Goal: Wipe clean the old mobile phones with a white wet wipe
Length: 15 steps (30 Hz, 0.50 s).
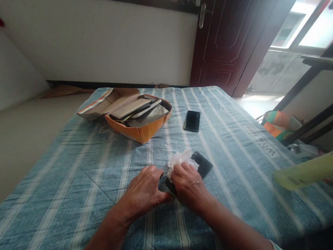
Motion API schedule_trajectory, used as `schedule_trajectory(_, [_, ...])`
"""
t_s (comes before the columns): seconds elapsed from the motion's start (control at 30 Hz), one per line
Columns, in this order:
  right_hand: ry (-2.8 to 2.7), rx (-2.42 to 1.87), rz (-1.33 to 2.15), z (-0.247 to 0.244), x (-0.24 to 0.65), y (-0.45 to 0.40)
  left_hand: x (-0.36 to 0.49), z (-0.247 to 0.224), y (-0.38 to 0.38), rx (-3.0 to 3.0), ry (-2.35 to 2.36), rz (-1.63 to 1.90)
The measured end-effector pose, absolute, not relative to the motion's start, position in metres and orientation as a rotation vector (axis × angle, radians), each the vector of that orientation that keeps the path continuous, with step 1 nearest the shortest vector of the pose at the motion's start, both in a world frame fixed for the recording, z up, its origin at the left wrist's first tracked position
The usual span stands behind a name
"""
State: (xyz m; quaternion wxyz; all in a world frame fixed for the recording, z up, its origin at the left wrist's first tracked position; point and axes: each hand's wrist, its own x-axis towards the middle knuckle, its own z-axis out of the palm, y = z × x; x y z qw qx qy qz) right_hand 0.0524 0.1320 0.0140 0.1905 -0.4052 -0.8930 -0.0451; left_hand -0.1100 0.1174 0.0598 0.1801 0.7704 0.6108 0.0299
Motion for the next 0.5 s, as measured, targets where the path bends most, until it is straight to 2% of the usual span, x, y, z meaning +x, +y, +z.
schedule_trajectory(0.2, [-2.256,-1.617,-0.193,0.013,0.089,0.164,-0.108,0.063,0.118,2.163,1.735,0.067])
schedule_trajectory(0.5, [-2.420,-1.120,-0.195,0.008,0.051,0.109,-0.111,0.059,0.125,2.187,1.707,0.017])
